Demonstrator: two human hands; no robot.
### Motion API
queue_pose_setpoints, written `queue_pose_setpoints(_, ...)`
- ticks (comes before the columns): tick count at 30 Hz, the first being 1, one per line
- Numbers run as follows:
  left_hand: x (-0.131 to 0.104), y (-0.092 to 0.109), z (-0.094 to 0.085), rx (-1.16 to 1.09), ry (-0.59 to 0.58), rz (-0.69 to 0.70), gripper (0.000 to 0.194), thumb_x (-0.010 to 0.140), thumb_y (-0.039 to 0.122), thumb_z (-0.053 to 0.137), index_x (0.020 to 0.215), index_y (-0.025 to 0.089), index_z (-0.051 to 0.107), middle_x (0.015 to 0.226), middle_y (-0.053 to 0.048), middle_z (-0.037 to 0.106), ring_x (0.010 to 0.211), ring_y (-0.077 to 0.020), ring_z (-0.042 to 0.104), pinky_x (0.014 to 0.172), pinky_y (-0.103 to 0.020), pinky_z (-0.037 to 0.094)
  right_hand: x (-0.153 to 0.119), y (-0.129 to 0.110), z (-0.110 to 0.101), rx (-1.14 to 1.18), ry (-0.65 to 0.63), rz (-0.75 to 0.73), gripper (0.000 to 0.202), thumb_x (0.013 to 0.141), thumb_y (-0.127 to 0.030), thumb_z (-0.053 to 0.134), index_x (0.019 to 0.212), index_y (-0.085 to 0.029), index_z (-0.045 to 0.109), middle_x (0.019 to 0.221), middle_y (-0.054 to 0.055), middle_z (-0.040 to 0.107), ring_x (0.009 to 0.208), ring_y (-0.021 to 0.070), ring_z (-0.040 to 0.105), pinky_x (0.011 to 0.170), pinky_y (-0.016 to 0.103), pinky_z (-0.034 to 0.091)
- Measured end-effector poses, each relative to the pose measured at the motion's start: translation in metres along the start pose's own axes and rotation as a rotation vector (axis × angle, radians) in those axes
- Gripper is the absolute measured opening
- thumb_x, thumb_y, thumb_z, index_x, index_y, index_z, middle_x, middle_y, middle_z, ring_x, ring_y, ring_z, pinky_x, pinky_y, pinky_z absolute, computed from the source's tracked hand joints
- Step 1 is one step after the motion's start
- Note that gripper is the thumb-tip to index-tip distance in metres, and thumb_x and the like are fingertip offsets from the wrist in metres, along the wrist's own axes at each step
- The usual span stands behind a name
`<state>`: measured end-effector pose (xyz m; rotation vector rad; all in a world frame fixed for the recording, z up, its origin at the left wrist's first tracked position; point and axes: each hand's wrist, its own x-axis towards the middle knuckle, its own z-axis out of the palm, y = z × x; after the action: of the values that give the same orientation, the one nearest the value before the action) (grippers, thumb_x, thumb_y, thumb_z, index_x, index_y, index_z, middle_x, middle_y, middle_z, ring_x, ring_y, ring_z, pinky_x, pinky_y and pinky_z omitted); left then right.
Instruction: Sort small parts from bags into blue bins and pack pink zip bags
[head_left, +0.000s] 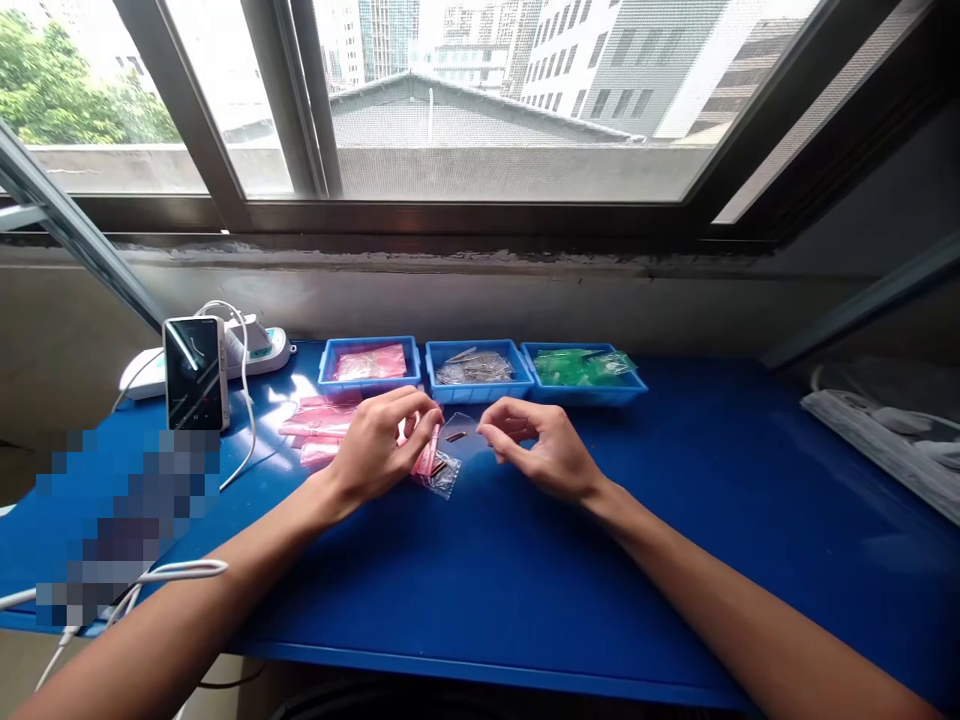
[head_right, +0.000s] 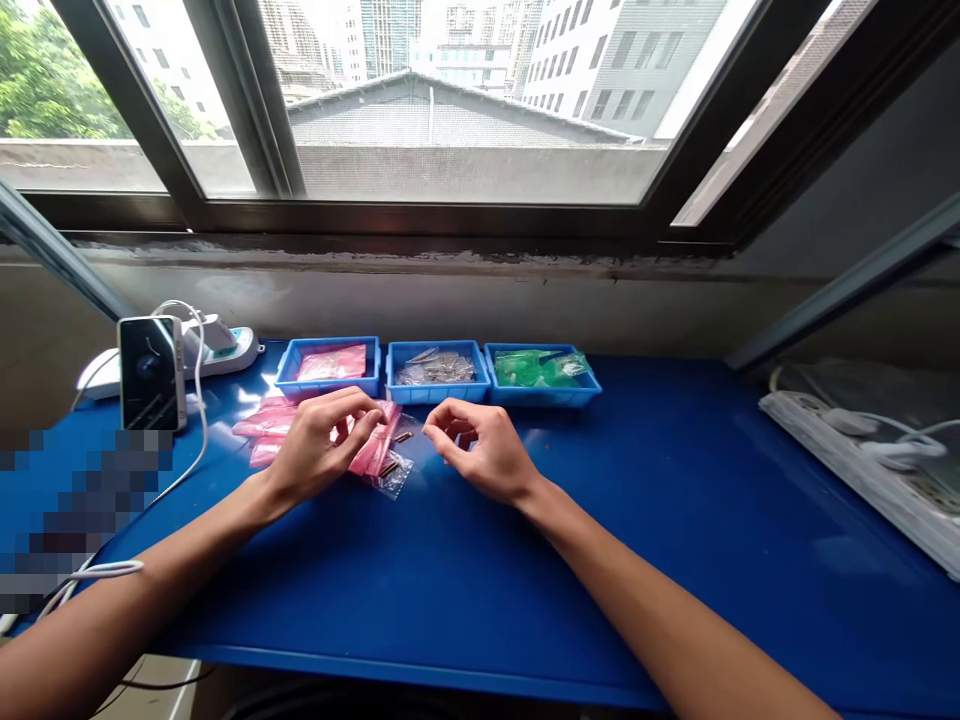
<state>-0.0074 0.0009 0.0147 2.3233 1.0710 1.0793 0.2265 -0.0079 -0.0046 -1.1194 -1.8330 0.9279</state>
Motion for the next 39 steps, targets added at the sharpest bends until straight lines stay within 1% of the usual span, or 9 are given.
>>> queue_pose_setpoints(4,0.002,0.001,0.001,-0.126,-0.091,-0.093,0.022,0.1,0.031,0.061,0.102,0.015,0.076,0.093,-0.008,0.077,0.069,-0.0142,0.065,0.057,-0.022,0.049,-0.001,-0.003,0.0,0.24,-0.03,0.093,0.026,0.095,-0.043,0.068,0.088,-0.018,0.064,0.073,0.002,0.067,0.054,0.0134,0.063,0.045,0.023,0.046)
queue_pose_setpoints(7,0.003,0.0,0.002,-0.3,-0.188,-0.199,0.021,0.096,0.033,0.067,0.099,0.014,0.074,0.088,-0.006,0.077,0.066,-0.0135,0.066,0.056,-0.021,0.05,-0.001,-0.004,0.001,0.302,-0.051,0.093,0.031,0.096,-0.047,0.068,0.089,-0.018,0.063,0.074,0.002,0.066,0.054,0.0128,0.062,0.044,0.022,0.045)
queue_pose_setpoints(13,0.006,0.003,0.003,-0.555,-0.26,-0.33,0.029,0.089,0.042,0.076,0.091,0.014,0.074,0.081,-0.004,0.074,0.061,-0.0124,0.064,0.053,-0.021,0.051,-0.002,-0.007,0.0,0.35,-0.121,0.079,0.032,0.097,-0.048,0.067,0.089,-0.018,0.062,0.076,0.002,0.066,0.054,0.0115,0.061,0.045,0.021,0.045)
queue_pose_setpoints(19,0.005,0.004,0.002,-0.679,-0.188,-0.431,0.035,0.081,0.045,0.084,0.075,0.013,0.072,0.063,-0.001,0.067,0.052,-0.0107,0.058,0.048,-0.02,0.045,-0.003,-0.003,0.003,0.291,-0.186,0.123,0.03,0.095,-0.047,0.07,0.103,-0.018,0.068,0.079,0.002,0.071,0.057,0.0124,0.064,0.048,0.022,0.046)
queue_pose_setpoints(21,0.005,0.003,0.002,-0.692,-0.195,-0.463,0.035,0.083,0.045,0.082,0.074,0.013,0.072,0.062,-0.002,0.067,0.052,-0.0115,0.059,0.049,-0.021,0.046,-0.004,-0.003,0.005,0.247,-0.202,0.13,0.028,0.094,-0.045,0.071,0.096,-0.017,0.07,0.075,0.002,0.071,0.055,0.0125,0.063,0.049,0.022,0.047)
queue_pose_setpoints(24,0.004,0.001,0.003,-0.628,-0.21,-0.454,0.037,0.087,0.045,0.076,0.071,0.012,0.071,0.063,-0.002,0.066,0.053,-0.0125,0.06,0.05,-0.021,0.046,-0.005,-0.007,0.009,0.203,-0.114,0.104,0.027,0.095,-0.042,0.069,0.083,-0.017,0.069,0.069,0.001,0.069,0.051,0.0123,0.062,0.051,0.024,0.049)
queue_pose_setpoints(29,0.005,0.004,0.003,-0.527,-0.146,-0.369,0.026,0.088,0.037,0.075,0.082,0.012,0.076,0.078,-0.006,0.073,0.065,-0.0147,0.064,0.057,-0.023,0.052,-0.006,-0.011,0.009,0.115,-0.021,0.063,0.024,0.095,-0.037,0.066,0.079,-0.019,0.066,0.067,0.0,0.068,0.051,0.0136,0.064,0.054,0.025,0.052)
queue_pose_setpoints(35,0.006,0.004,0.001,-0.554,-0.24,-0.418,0.031,0.089,0.042,0.075,0.077,0.013,0.071,0.055,0.002,0.059,0.044,-0.0071,0.047,0.041,-0.017,0.035,-0.007,-0.013,0.011,0.146,0.049,0.082,0.023,0.092,-0.04,0.07,0.084,-0.018,0.073,0.059,0.0,0.066,0.048,0.0144,0.061,0.048,0.025,0.05)
queue_pose_setpoints(39,0.005,0.006,0.001,-0.581,-0.205,-0.406,0.028,0.091,0.04,0.075,0.083,0.013,0.07,0.055,0.003,0.06,0.044,-0.0079,0.052,0.042,-0.017,0.039,-0.006,-0.012,0.011,0.174,0.068,0.068,0.025,0.09,-0.039,0.073,0.09,-0.016,0.081,0.054,0.0,0.065,0.043,0.0133,0.058,0.044,0.025,0.047)
